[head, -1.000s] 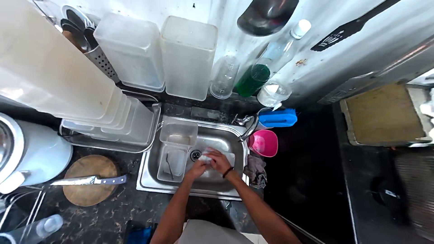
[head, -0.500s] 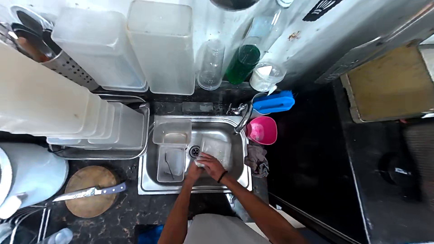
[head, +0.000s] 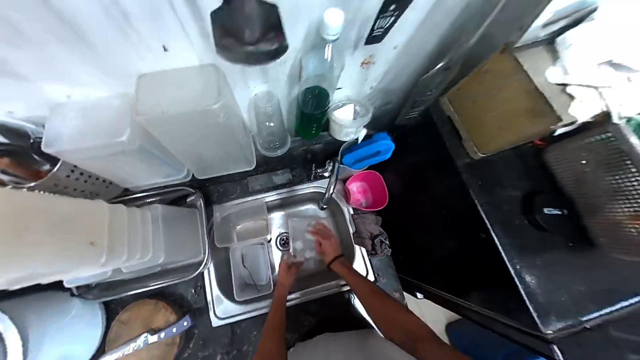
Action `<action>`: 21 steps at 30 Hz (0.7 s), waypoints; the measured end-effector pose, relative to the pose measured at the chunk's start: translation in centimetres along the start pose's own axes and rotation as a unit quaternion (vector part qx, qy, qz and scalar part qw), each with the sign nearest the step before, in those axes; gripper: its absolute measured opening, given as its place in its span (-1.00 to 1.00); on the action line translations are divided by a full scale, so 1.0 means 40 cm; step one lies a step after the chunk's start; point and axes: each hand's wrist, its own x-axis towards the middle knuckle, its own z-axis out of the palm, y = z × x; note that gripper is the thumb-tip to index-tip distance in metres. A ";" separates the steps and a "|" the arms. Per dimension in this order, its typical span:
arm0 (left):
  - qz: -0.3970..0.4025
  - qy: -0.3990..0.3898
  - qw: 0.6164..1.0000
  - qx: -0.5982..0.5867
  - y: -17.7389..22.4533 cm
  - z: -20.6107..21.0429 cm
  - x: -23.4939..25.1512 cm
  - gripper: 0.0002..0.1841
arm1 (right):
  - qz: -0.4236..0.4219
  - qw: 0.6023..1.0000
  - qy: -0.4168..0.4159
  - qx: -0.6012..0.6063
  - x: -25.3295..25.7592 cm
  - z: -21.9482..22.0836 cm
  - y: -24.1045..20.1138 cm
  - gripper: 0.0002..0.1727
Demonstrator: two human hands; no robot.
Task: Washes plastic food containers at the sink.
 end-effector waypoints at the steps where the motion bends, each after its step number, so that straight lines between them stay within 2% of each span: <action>1: -0.019 -0.010 1.000 -0.009 0.017 0.006 -0.002 -0.47 | 0.047 0.998 0.029 -0.008 0.038 -0.021 -0.005 -0.52; 3: -0.038 -0.026 0.999 -0.027 0.031 0.042 0.006 -0.46 | 0.092 0.995 0.026 0.000 0.080 -0.015 -0.054 -0.52; 5: -0.008 -0.024 0.998 -0.054 0.033 0.069 0.028 -0.54 | 0.029 0.998 -0.042 0.039 0.072 0.035 -0.106 -0.52; 7: -0.003 -0.024 0.997 -0.079 0.035 0.075 0.044 -0.55 | -0.021 0.994 -0.085 0.066 0.074 0.043 -0.106 -0.50; 10: -0.088 -0.018 0.992 -0.089 0.084 0.053 0.069 -0.35 | 0.080 0.996 -0.035 0.011 0.126 -0.008 -0.069 -0.50; 13: -0.137 0.010 0.964 -0.229 0.139 0.021 0.140 -0.40 | 0.149 0.987 -0.052 -0.022 0.159 -0.043 -0.084 -0.49; 14: -0.134 0.028 0.954 -0.268 0.157 0.009 0.170 -0.45 | 0.150 0.986 -0.072 -0.018 0.156 -0.046 -0.088 -0.49; 16: -0.118 0.053 0.953 -0.275 0.171 -0.012 0.218 -0.56 | 0.141 0.985 -0.100 -0.002 0.141 -0.059 -0.093 -0.49; 19: -0.078 0.027 0.973 -0.214 0.179 -0.029 0.198 -0.50 | 0.129 0.991 -0.020 0.014 0.140 -0.126 -0.108 -0.56; 21: -0.019 0.004 0.982 -0.188 0.175 -0.025 0.150 -0.51 | 0.131 0.991 0.015 0.011 0.169 -0.176 -0.114 -0.60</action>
